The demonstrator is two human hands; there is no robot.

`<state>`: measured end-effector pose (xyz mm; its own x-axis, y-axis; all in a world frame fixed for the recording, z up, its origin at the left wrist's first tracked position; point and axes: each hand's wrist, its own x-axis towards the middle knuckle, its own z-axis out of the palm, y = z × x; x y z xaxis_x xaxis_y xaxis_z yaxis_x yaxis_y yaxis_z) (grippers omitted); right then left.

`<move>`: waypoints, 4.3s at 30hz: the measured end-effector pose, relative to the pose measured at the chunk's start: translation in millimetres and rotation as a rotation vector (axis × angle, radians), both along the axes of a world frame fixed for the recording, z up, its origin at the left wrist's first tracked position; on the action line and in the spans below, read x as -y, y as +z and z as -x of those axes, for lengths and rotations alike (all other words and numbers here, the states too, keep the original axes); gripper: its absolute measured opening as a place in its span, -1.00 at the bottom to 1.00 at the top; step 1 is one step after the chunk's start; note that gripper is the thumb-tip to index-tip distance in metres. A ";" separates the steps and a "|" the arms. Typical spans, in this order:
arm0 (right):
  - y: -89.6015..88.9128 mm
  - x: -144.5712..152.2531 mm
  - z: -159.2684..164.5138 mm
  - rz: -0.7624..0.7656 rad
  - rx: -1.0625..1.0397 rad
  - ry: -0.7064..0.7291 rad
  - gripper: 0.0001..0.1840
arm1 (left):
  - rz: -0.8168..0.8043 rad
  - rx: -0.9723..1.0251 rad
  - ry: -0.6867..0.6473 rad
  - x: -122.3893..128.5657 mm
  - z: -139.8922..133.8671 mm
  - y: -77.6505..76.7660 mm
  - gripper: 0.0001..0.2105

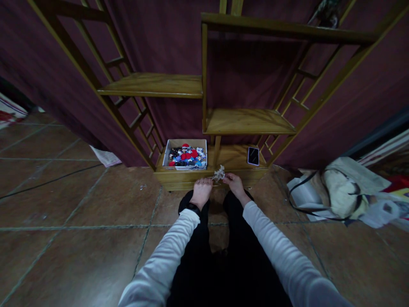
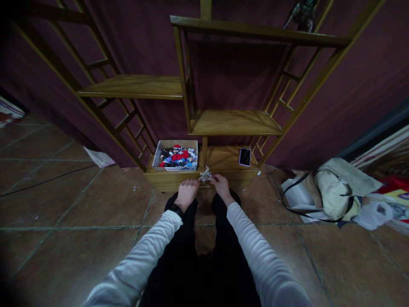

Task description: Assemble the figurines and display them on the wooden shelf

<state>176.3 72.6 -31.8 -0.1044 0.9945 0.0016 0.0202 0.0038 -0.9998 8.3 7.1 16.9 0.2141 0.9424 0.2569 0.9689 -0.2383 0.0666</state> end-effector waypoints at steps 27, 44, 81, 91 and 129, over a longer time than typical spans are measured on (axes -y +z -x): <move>19.1 8.1 1.7 0.023 -0.076 0.005 -0.64 | 0.178 0.956 0.144 -15.0 10.5 -9.8 -0.77; 21.4 7.9 0.5 -0.003 -0.067 -0.013 -0.69 | 0.630 1.542 -0.033 -15.2 13.8 6.8 -0.62; 23.8 16.3 8.0 -0.084 -0.046 0.088 -0.78 | 0.543 1.567 -0.070 -15.6 -9.2 -5.5 -0.73; 23.8 18.6 6.4 -0.130 0.026 0.081 -0.75 | 0.492 1.456 -0.109 -14.1 -9.7 -2.0 -0.76; 6.0 8.6 -2.6 -0.077 0.037 0.163 -0.74 | -0.021 0.846 -0.045 -9.6 -1.6 -8.4 -0.85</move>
<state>178.9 64.0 -25.8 -0.2652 0.9616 0.0704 0.0503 0.0868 -0.9950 9.9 16.7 8.6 -0.0212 0.9309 0.3647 0.5839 -0.2846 0.7603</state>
